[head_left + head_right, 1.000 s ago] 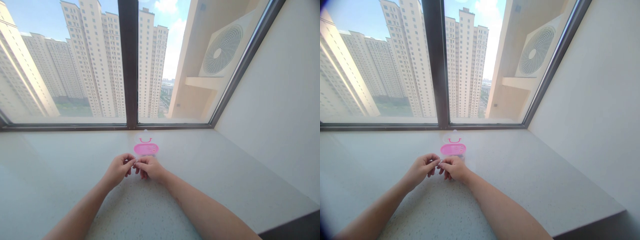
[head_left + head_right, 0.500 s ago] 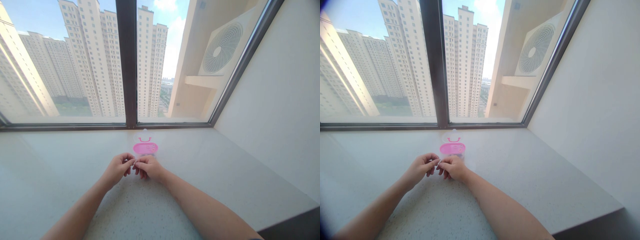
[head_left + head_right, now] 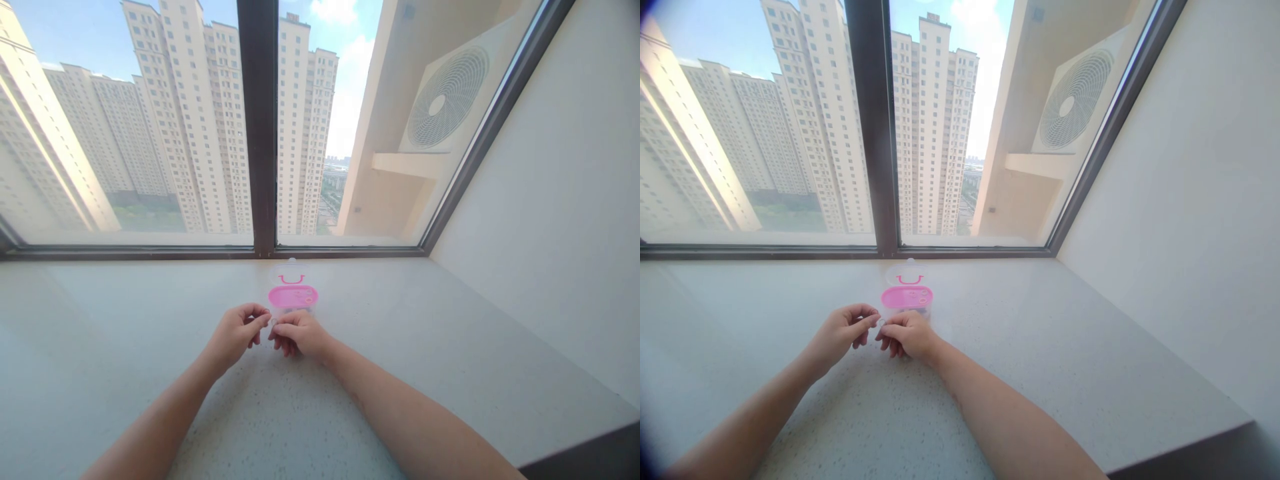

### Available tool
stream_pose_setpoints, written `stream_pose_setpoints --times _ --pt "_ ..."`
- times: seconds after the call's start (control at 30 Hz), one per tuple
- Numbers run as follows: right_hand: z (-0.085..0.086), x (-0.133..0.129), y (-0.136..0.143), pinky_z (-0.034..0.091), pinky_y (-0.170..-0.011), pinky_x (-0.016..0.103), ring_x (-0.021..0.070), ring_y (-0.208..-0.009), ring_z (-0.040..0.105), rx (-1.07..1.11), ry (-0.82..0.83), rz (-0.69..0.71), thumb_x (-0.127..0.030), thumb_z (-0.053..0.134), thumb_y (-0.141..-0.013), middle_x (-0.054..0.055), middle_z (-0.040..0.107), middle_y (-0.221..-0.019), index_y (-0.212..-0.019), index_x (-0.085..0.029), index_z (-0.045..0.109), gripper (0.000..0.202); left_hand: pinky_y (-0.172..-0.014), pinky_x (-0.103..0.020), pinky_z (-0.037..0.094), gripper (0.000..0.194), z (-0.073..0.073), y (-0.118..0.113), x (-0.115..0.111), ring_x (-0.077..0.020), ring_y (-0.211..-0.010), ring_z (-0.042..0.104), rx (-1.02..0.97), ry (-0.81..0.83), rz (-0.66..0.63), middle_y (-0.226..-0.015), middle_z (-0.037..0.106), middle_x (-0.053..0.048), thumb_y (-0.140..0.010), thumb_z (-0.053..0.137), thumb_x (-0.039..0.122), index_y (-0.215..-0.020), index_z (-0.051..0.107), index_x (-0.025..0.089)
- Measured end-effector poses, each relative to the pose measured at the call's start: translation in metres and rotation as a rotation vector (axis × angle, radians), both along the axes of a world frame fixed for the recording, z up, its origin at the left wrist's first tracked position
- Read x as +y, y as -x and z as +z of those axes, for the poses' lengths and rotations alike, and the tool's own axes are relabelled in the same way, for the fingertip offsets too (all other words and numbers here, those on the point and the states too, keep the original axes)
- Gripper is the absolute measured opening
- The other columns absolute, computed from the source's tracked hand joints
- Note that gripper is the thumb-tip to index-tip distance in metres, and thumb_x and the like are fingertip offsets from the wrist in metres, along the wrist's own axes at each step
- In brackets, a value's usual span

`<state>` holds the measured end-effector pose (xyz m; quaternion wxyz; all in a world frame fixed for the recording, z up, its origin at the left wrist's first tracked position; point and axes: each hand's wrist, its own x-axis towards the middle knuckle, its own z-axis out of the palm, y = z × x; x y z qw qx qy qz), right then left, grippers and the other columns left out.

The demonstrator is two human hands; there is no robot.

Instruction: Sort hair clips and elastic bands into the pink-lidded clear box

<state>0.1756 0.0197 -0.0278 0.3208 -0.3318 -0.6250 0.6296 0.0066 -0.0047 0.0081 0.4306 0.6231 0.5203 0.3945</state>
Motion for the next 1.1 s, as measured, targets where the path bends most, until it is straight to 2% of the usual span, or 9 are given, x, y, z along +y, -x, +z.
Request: stream_pose_setpoints --times 0.3,0.97,1.1 --pt "0.0011 0.0011 -0.0011 0.033 -0.037 0.019 0.008 -0.04 0.05 0.045 0.048 -0.018 -0.031 0.053 -0.076 0.001 0.06 -0.059 -0.074 -0.012 0.063 0.022 -0.042 -0.02 0.033 0.031 0.0066 -0.0024 -0.0033 -0.0097 -0.043 0.043 0.005 0.007 0.043 -0.048 0.052 0.004 -0.072 0.061 0.045 -0.071 0.063 0.014" --pt "0.0008 0.0015 -0.0002 0.033 -0.036 0.018 0.0071 -0.04 0.05 0.084 0.058 -0.028 -0.036 0.053 -0.078 0.001 0.06 -0.06 -0.078 -0.012 0.062 0.026 -0.042 -0.021 0.035 0.034 -0.0016 0.0034 0.0026 -0.0111 -0.044 0.046 0.053 -0.004 0.045 -0.055 0.059 0.0 -0.073 0.058 0.048 -0.075 0.066 0.014" --pt "0.0013 0.0009 0.0001 0.033 -0.037 0.018 0.0066 -0.04 0.049 0.084 0.05 -0.031 -0.038 0.053 -0.078 0.0 0.06 -0.06 -0.079 -0.012 0.062 0.027 -0.043 -0.021 0.034 0.035 0.0 0.0032 0.0015 -0.011 -0.042 0.044 0.075 -0.012 0.051 -0.049 0.055 0.001 -0.073 0.059 0.048 -0.072 0.066 0.014"
